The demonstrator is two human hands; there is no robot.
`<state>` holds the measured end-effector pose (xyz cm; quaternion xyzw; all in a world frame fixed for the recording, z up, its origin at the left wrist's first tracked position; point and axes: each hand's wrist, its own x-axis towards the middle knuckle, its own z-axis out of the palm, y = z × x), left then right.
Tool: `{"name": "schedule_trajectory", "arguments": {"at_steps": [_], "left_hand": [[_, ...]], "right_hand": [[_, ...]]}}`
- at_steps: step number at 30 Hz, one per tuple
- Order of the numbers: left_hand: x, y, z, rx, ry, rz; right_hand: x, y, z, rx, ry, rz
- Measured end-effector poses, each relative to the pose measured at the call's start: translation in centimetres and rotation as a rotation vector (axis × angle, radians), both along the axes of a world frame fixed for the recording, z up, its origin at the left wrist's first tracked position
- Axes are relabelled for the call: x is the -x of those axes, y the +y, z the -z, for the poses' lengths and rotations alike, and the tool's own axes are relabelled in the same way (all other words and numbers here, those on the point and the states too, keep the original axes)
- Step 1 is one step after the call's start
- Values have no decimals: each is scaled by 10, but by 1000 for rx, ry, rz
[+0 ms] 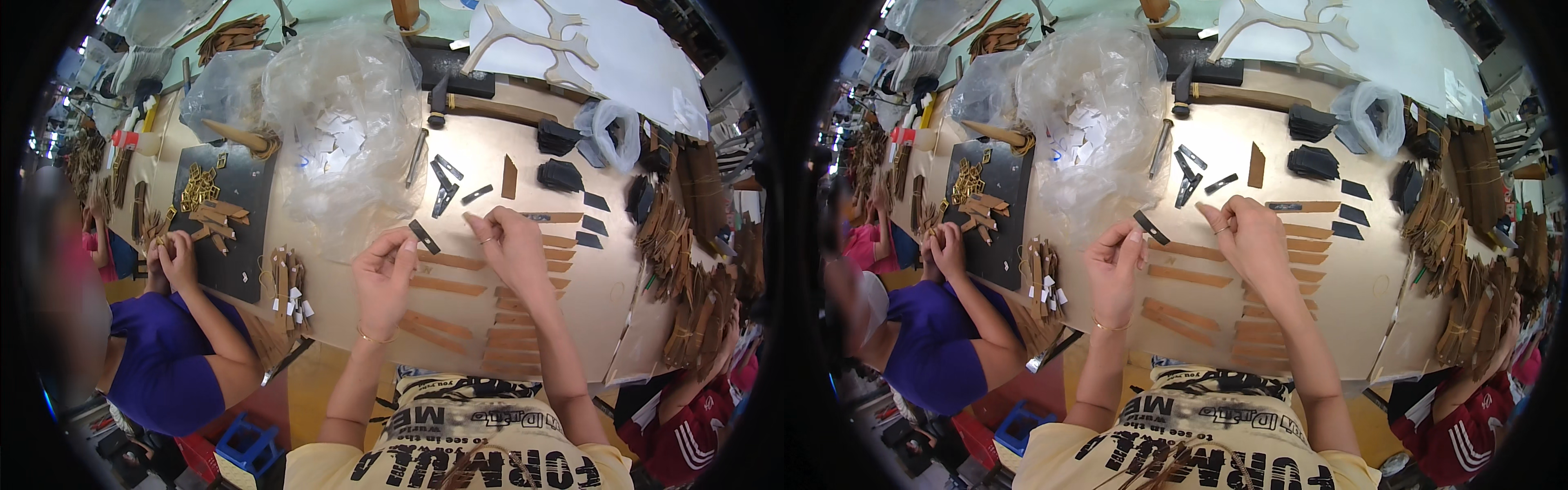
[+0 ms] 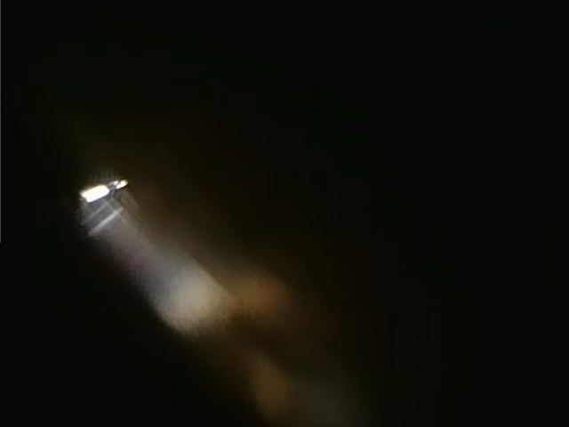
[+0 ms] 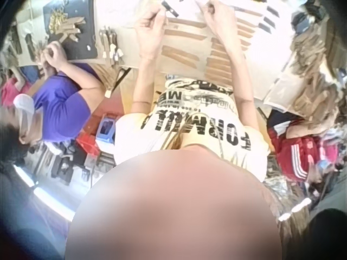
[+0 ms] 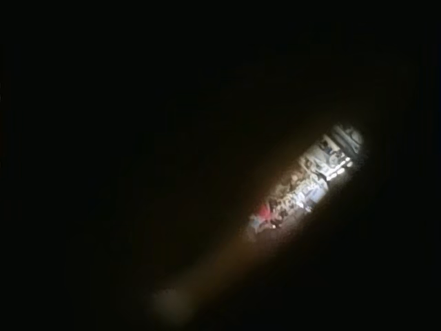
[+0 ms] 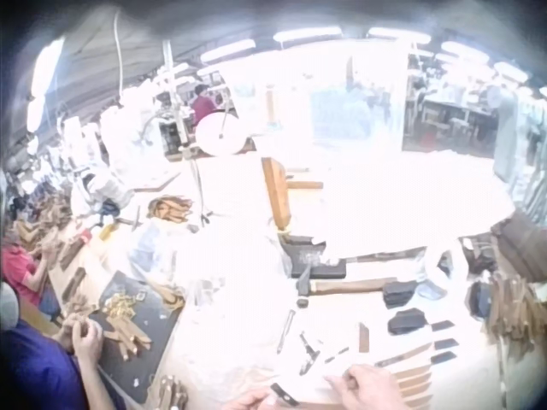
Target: The person repeatedly picks up small dark rectangular inserts and places them into slots on light brown wooden strips laid out on a table. They handle each insert one at a time, aligning and pressing it into place, then move to the next strip. The workspace contains stacks of similar parts and tools.
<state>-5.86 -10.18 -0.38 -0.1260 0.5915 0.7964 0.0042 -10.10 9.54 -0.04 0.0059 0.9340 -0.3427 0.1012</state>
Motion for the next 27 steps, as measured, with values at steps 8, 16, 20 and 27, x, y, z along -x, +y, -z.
{"name": "schedule_trajectory", "arguments": {"at_steps": [8, 16, 20, 27], "left_hand": [[-12, 23, 1, 407, 386, 361], [-22, 52, 5, 154, 21, 484], [-19, 74, 12, 16, -262, 502], [13, 103, 27, 247, -138, 490]], "right_hand": [[-52, 27, -20, 1236, -695, 168], [-89, 43, -5, 943, -56, 422], [-90, 48, 3, 802, -25, 484], [-68, 71, 17, 537, 200, 377]]}}
